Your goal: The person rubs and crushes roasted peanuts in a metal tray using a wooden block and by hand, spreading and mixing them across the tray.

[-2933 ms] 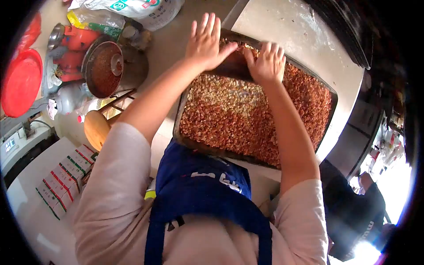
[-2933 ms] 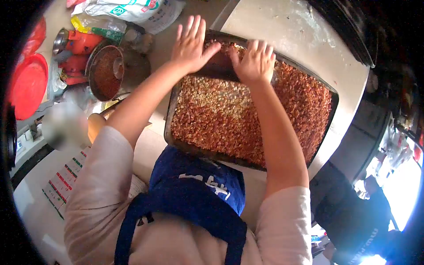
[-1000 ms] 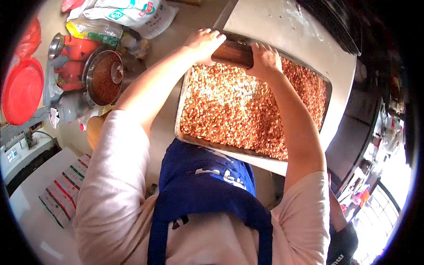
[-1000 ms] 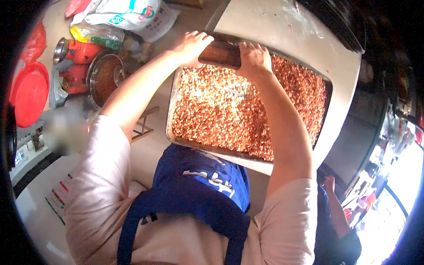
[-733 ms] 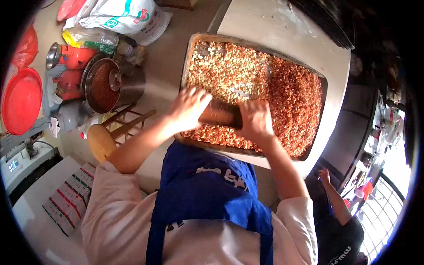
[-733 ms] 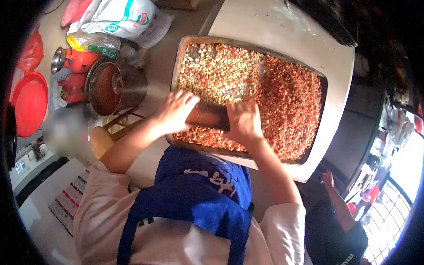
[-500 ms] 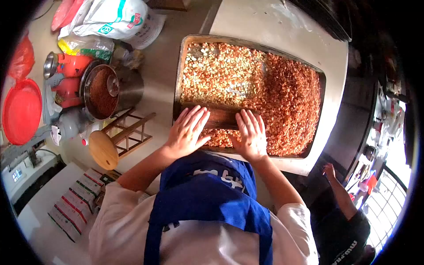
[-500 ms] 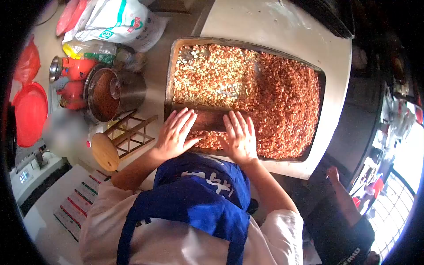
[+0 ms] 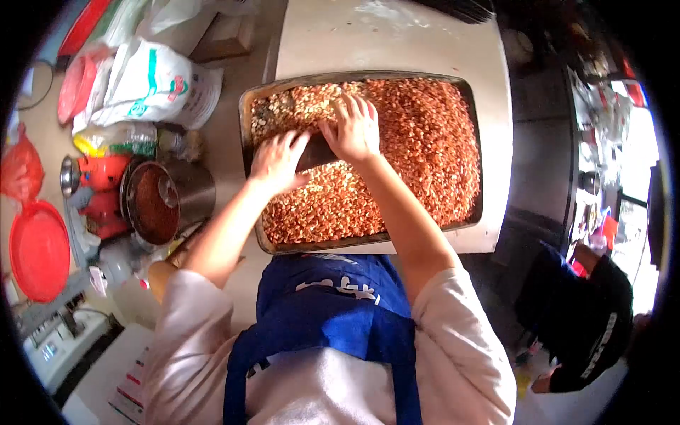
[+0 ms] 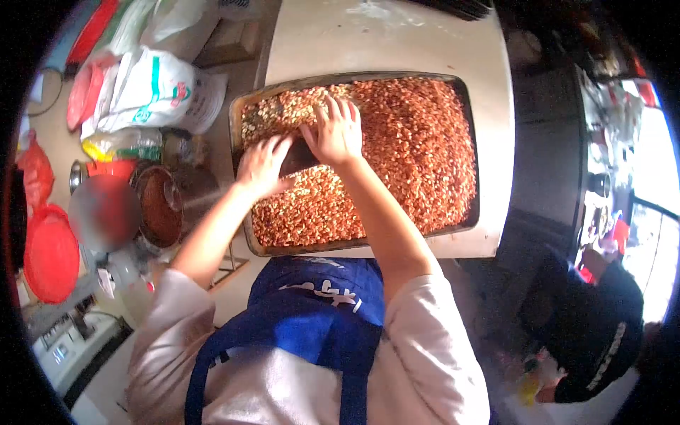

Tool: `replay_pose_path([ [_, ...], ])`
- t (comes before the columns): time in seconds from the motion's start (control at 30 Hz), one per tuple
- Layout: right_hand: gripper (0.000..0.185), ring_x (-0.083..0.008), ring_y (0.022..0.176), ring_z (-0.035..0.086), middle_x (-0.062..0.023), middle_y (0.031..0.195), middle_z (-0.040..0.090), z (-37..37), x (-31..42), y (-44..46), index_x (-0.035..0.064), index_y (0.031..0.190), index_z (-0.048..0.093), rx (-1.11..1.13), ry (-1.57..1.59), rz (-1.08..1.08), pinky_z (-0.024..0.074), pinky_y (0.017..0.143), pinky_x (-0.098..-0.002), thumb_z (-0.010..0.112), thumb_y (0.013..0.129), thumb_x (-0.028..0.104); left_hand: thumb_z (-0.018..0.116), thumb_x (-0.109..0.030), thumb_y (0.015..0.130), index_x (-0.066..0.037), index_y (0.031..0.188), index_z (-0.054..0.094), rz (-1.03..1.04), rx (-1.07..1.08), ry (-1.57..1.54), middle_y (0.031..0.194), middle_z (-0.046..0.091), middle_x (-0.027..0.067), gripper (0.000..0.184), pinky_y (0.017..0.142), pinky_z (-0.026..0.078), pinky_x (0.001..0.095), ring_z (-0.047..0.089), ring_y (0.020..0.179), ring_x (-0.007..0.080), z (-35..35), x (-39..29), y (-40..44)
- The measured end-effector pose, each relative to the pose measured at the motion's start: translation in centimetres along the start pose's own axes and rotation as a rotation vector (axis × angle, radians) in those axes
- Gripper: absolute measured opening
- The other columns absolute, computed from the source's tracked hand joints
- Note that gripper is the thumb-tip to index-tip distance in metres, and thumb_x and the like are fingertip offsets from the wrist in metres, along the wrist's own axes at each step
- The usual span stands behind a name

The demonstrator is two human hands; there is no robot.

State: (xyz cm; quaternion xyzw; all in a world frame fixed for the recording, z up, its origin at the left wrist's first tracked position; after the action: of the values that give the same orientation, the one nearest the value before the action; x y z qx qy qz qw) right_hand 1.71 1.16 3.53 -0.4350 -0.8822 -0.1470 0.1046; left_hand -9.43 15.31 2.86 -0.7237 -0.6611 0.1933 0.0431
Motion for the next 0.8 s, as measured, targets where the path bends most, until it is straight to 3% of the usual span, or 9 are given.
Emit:
replay_pose_path([
  [0.13,0.049,-0.0374,0.137,0.043,-0.0213,0.142,0.053,-6.4,-6.5,-7.1,0.0117,0.130,0.065,-0.297,0.084,0.265,0.0286,0.117,-0.0545,0.075,0.088,0.035,0.088,-0.028,0.074,-0.023,0.160,0.023,-0.088,-0.059,0.083,0.144,0.050,0.0192,0.108,0.108,0.047,0.0507,0.056,0.125,0.0366,1.1,-0.9,-0.4],
  [0.17,0.049,-0.0375,0.134,0.045,-0.0189,0.143,0.054,-6.8,-9.5,-8.7,0.0125,0.130,0.065,-0.328,-0.136,0.475,0.0312,0.113,-0.0575,0.075,0.088,0.036,0.088,-0.026,0.073,-0.023,0.159,0.025,-0.149,-0.015,0.011,0.143,0.051,0.0195,0.107,0.107,0.048,0.0503,0.057,0.123,0.0364,0.9,-0.9,0.0],
  [0.23,0.050,-0.0357,0.137,0.044,-0.0151,0.149,0.050,-6.4,-16.6,-10.7,0.0141,0.137,0.060,-0.219,-0.156,0.670,0.0277,0.116,-0.0557,0.052,0.100,0.047,0.089,-0.024,0.070,-0.018,0.156,0.029,-0.236,0.029,-0.168,0.143,0.052,0.0193,0.105,0.106,0.051,0.0494,0.058,0.123,0.0343,1.9,0.0,0.6],
  [0.33,0.049,-0.0351,0.135,0.046,-0.0120,0.148,0.051,-4.0,-20.9,-12.8,0.0150,0.137,0.060,-0.168,-0.062,0.740,0.0326,0.115,-0.0503,0.051,0.100,0.045,0.089,-0.029,0.065,-0.008,0.156,0.030,-0.278,0.005,-0.386,0.154,0.044,0.0212,0.110,0.116,0.041,0.0484,0.047,0.139,0.0377,1.3,-0.8,-1.6],
  [0.47,0.038,-0.0342,0.122,0.056,-0.0140,0.136,0.059,-1.8,-17.8,-12.1,0.0116,0.127,0.064,-0.242,0.035,0.585,0.0425,0.106,-0.0473,0.058,0.097,0.036,0.092,-0.028,0.061,0.002,0.150,0.036,-0.390,0.004,-0.520,0.141,0.055,0.0273,0.109,0.111,0.045,0.0437,0.056,0.130,0.0355,0.2,-1.4,-7.7],
  [0.63,0.040,-0.0360,0.122,0.059,-0.0183,0.130,0.065,1.5,-9.0,-10.0,0.0063,0.126,0.066,-0.298,0.194,0.397,0.0452,0.107,-0.0438,0.062,0.096,0.032,0.090,-0.022,0.064,-0.002,0.127,0.059,-0.363,0.031,-1.332,0.114,0.069,0.0109,0.073,0.094,0.052,0.0380,0.067,0.103,0.0232,4.5,-0.8,-12.8],
  [0.67,0.044,-0.0370,0.135,0.050,-0.0191,0.142,0.056,2.4,-7.5,-9.6,0.0117,0.131,0.065,-0.167,0.349,0.406,0.0366,0.115,-0.0487,0.059,0.098,0.040,0.089,-0.022,0.066,-0.003,0.127,0.059,-0.367,0.044,-1.424,0.113,0.069,0.0100,0.071,0.094,0.053,0.0380,0.067,0.102,0.0220,4.6,-0.9,-13.7],
  [0.73,0.051,-0.0394,0.150,0.027,-0.0155,0.160,0.036,2.3,-2.6,-9.3,0.0201,0.140,0.060,-0.019,0.150,0.496,0.0189,0.122,-0.0589,0.051,0.100,0.050,0.087,-0.025,0.068,-0.003,0.127,0.059,-0.425,0.082,-1.438,0.113,0.069,0.0099,0.069,0.093,0.053,0.0382,0.067,0.101,0.0218,5.6,0.3,-15.1],
  [0.8,0.052,-0.0424,0.155,0.009,-0.0134,0.167,0.024,1.4,0.6,-9.0,0.0281,0.142,0.058,0.021,0.152,0.497,0.0059,0.121,-0.0651,0.046,0.101,0.056,0.086,-0.027,0.070,-0.004,0.127,0.059,-0.491,0.115,-1.464,0.113,0.069,0.0098,0.067,0.092,0.053,0.0384,0.068,0.099,0.0217,6.0,1.2,-16.2],
])
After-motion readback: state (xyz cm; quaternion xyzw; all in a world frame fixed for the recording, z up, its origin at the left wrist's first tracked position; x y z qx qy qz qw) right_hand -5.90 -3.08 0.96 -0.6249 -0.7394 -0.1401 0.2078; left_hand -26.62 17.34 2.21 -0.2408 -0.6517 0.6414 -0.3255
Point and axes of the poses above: each hand's wrist, its own y-axis towards the middle knuckle, its own z-axis out of the palm, x = y × z, the point moved 5 cm from there along y, towards the middle knuckle
